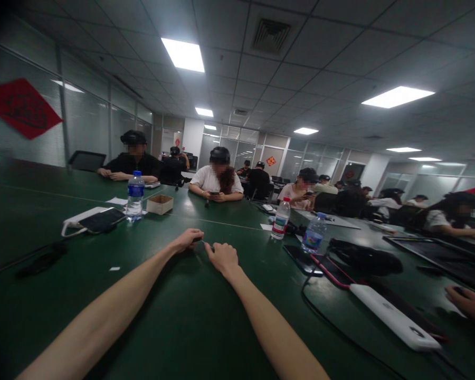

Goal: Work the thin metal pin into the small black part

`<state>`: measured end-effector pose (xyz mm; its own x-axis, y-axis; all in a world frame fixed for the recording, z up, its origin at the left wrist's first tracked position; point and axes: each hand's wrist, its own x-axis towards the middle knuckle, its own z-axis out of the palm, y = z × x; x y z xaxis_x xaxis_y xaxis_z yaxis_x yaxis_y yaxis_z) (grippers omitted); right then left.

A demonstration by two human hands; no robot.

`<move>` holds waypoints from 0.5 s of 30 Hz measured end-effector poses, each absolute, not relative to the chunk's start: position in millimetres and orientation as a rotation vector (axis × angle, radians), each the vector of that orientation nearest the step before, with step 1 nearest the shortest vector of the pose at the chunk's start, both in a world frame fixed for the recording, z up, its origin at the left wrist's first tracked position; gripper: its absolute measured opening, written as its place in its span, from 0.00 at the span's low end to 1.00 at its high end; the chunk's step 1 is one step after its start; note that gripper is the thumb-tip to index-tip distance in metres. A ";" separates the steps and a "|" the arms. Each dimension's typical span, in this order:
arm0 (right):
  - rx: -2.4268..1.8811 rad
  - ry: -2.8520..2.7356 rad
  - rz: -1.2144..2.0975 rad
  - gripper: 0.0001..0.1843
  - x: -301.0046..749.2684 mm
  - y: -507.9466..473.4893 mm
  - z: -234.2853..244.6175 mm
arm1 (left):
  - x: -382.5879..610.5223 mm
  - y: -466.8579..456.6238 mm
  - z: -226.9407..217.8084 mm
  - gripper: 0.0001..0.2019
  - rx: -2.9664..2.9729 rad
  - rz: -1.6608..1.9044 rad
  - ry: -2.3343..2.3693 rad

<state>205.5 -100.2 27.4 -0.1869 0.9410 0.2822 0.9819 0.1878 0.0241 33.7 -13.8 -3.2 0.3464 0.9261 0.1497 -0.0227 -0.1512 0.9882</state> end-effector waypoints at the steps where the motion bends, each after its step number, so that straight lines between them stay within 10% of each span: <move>1: -1.859 -2.255 -0.293 0.40 205.6 -100.3 27.7 | 33.7 -13.8 -3.3 0.19 1.470 1.046 0.866; 15: -1.814 -2.286 -0.327 0.42 208.3 -98.5 26.8 | 33.4 -10.0 -7.3 0.17 1.481 1.078 0.835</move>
<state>208.3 -98.5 26.8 -0.2240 0.9291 0.2943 0.9743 0.2205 0.0457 33.4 -10.0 -7.3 0.3447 0.9197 0.1883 -0.0482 -0.1829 0.9819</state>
